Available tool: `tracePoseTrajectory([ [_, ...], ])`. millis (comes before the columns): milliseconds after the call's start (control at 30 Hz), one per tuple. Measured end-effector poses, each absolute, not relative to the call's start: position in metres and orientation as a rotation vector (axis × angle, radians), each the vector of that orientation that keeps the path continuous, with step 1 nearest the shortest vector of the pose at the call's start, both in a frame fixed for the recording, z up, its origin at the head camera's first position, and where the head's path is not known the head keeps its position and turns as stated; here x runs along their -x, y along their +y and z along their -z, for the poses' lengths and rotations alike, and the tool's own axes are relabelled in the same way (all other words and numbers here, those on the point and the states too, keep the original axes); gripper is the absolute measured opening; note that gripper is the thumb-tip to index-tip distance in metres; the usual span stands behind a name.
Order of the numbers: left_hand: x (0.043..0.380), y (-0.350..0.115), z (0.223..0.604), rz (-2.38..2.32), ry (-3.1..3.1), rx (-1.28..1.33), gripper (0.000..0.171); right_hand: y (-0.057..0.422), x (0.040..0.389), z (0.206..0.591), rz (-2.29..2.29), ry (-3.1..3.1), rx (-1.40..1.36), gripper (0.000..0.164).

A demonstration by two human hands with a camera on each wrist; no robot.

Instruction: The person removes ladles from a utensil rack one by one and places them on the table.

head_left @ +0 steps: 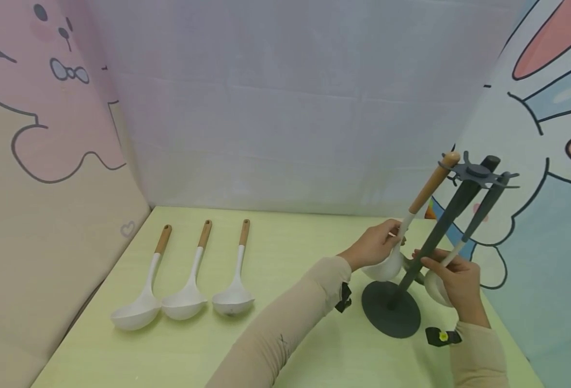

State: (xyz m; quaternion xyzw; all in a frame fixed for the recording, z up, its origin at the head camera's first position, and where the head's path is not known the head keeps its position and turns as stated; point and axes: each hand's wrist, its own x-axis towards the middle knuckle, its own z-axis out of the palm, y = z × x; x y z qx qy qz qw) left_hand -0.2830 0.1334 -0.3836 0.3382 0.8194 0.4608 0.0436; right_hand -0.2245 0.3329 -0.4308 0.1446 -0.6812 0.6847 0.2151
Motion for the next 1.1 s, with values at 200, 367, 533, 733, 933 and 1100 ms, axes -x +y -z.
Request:
tracePoseTrajectory([
  [200,0.283,0.13,0.387,-1.484,2.45,-1.029,0.032,0.334,0.224,0.431,-1.869,-1.936,-0.361,0.015],
  [367,0.282,0.126,0.388,-1.516,2.452,-1.024,0.034,0.335,0.224,0.432,-1.825,-2.004,-0.329,0.017],
  [533,0.283,0.12,0.387,-1.537,2.449,-1.035,0.035,0.335,0.225,0.433,-1.84,-1.993,-0.316,0.018],
  [733,0.285,0.116,0.384,-1.535,2.466,-1.049,0.033,0.335,0.225,0.433,-1.875,-1.954,-0.357,0.018],
  [933,0.286,0.112,0.379,-1.51,2.503,-1.093,0.033,0.333,0.224,0.43,-1.898,-1.958,-0.312,0.016],
  [1100,0.286,0.108,0.373,-1.509,2.513,-1.079,0.034,0.333,0.222,0.429,-1.922,-1.945,-0.283,0.016],
])
